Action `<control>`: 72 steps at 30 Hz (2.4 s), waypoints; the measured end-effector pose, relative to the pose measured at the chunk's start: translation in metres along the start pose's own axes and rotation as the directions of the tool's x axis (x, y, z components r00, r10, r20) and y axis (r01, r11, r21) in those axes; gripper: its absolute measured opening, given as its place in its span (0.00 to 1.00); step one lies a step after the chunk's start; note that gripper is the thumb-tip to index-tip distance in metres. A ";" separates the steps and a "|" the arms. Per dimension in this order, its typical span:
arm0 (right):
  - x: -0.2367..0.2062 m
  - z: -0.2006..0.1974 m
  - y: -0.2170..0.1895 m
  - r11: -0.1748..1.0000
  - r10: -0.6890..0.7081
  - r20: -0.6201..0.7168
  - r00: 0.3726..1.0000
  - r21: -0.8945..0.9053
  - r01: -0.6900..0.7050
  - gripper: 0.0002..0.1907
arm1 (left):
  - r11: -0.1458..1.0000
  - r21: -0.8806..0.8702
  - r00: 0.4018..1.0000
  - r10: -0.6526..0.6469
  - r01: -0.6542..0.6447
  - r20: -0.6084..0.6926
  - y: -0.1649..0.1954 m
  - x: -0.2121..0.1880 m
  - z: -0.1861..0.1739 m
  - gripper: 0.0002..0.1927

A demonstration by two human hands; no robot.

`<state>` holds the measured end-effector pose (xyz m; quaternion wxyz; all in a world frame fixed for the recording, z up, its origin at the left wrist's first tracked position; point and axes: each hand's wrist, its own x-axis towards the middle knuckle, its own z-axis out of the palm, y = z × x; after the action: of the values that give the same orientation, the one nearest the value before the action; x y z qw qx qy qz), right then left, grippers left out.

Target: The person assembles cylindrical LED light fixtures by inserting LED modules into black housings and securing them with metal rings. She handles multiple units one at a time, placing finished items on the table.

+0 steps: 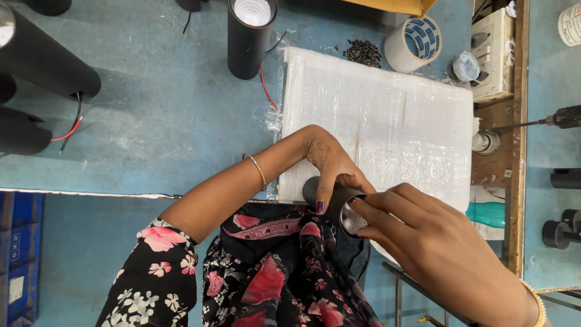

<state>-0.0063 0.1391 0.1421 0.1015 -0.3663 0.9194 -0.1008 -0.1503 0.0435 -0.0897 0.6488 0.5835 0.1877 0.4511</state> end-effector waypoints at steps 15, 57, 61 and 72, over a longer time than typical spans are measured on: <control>0.008 -0.004 0.008 0.998 -0.018 0.051 0.999 -0.054 0.020 0.17 | 1.000 0.018 1.000 -0.015 0.015 -0.004 0.001 0.000 -0.002 0.54; 0.002 -0.003 -0.005 0.979 0.035 0.024 0.999 -0.203 -0.029 0.19 | 0.999 -0.031 0.999 0.005 -0.004 0.033 0.005 0.003 0.000 0.52; 0.002 -0.001 -0.010 0.972 0.050 0.012 0.999 -0.229 -0.046 0.16 | 0.998 -0.064 0.999 0.016 -0.014 0.037 0.005 0.003 0.000 0.53; -0.007 -0.001 -0.004 0.953 -0.010 0.010 1.000 -0.302 0.013 0.23 | 0.999 -0.052 1.000 -0.004 0.002 -0.023 0.002 0.001 -0.002 0.54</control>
<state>0.0007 0.1412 0.1445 0.0475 -0.3833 0.9214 0.0419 -0.1517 0.0453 -0.0884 0.6623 0.5607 0.1841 0.4615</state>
